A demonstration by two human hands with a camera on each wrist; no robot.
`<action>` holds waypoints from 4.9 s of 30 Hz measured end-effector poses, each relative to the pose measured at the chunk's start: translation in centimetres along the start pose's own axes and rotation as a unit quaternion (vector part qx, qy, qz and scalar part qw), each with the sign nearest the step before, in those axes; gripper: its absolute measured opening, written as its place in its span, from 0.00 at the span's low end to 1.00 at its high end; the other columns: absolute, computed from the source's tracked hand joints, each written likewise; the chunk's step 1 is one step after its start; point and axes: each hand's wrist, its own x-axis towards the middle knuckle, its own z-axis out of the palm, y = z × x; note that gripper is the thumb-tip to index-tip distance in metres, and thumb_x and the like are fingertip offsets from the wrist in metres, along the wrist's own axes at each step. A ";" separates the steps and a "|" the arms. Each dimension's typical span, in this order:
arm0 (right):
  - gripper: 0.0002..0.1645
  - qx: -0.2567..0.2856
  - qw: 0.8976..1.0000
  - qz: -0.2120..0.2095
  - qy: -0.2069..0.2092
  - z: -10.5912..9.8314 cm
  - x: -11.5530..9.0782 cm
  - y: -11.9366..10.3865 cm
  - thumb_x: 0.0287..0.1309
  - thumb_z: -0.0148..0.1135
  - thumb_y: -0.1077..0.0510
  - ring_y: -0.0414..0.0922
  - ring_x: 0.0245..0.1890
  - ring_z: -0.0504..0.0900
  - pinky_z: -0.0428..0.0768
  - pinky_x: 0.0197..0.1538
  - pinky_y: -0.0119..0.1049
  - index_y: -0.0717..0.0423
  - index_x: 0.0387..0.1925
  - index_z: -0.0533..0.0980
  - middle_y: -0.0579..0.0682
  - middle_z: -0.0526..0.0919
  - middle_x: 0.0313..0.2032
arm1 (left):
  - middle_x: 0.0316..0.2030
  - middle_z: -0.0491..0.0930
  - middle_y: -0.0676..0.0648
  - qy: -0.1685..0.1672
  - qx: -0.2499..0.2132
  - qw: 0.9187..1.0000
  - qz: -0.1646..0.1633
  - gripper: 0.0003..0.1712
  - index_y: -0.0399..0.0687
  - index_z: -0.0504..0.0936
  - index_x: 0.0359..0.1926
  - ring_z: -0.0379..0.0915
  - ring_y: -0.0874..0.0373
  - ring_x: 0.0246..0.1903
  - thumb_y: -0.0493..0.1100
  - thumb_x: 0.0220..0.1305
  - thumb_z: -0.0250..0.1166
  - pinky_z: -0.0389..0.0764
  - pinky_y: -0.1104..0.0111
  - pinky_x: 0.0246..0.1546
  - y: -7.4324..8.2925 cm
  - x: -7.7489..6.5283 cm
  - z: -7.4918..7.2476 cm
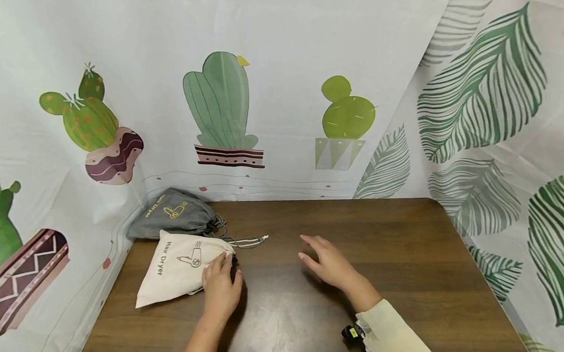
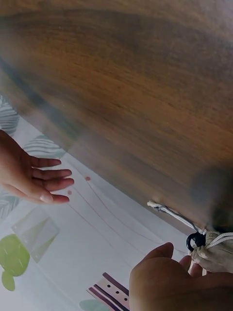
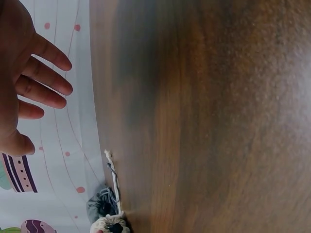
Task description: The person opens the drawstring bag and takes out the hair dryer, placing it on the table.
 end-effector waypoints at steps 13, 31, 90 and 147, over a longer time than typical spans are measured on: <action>0.39 0.021 1.000 -0.006 -0.014 0.6 0.6 -0.7 0.70 0.56 0.36 0.54 0.64 0.76 0.75 0.66 0.56 0.49 0.74 0.64 0.54 0.77 0.64 | 0.64 0.74 0.35 -0.004 -0.009 1.000 0.022 0.27 0.32 0.80 0.59 0.66 0.37 0.65 0.38 0.59 0.69 0.56 0.35 0.68 1.1 -0.7 0.8; 0.39 0.032 0.999 -0.013 -0.031 1.6 0.6 -1.2 0.70 0.56 0.36 0.55 0.67 0.74 0.73 0.68 0.56 0.48 0.75 0.64 0.54 0.74 0.68 | 0.63 0.77 0.38 -0.009 -0.011 0.998 0.057 0.24 0.32 0.82 0.56 0.69 0.37 0.64 0.36 0.58 0.69 0.60 0.36 0.66 2.6 -2.0 1.6; 0.22 0.108 0.993 -0.010 -0.041 5.1 2.1 -3.0 0.73 0.56 0.52 0.52 0.59 0.81 0.78 0.63 0.51 0.59 0.60 0.77 0.56 0.83 0.57 | 0.55 0.83 0.46 -0.062 -0.116 0.984 0.118 0.13 0.42 0.87 0.46 0.77 0.49 0.59 0.35 0.59 0.69 0.65 0.40 0.66 5.8 -5.0 3.6; 0.11 0.078 0.997 0.015 -0.006 6.2 -0.6 -3.9 0.72 0.56 0.57 0.47 0.47 0.83 0.81 0.51 0.45 0.59 0.49 0.78 0.54 0.84 0.46 | 0.68 0.70 0.41 -0.089 -0.145 0.985 -0.032 0.40 0.40 0.67 0.73 0.76 0.53 0.57 0.36 0.59 0.69 0.83 0.66 0.47 4.4 -5.5 3.0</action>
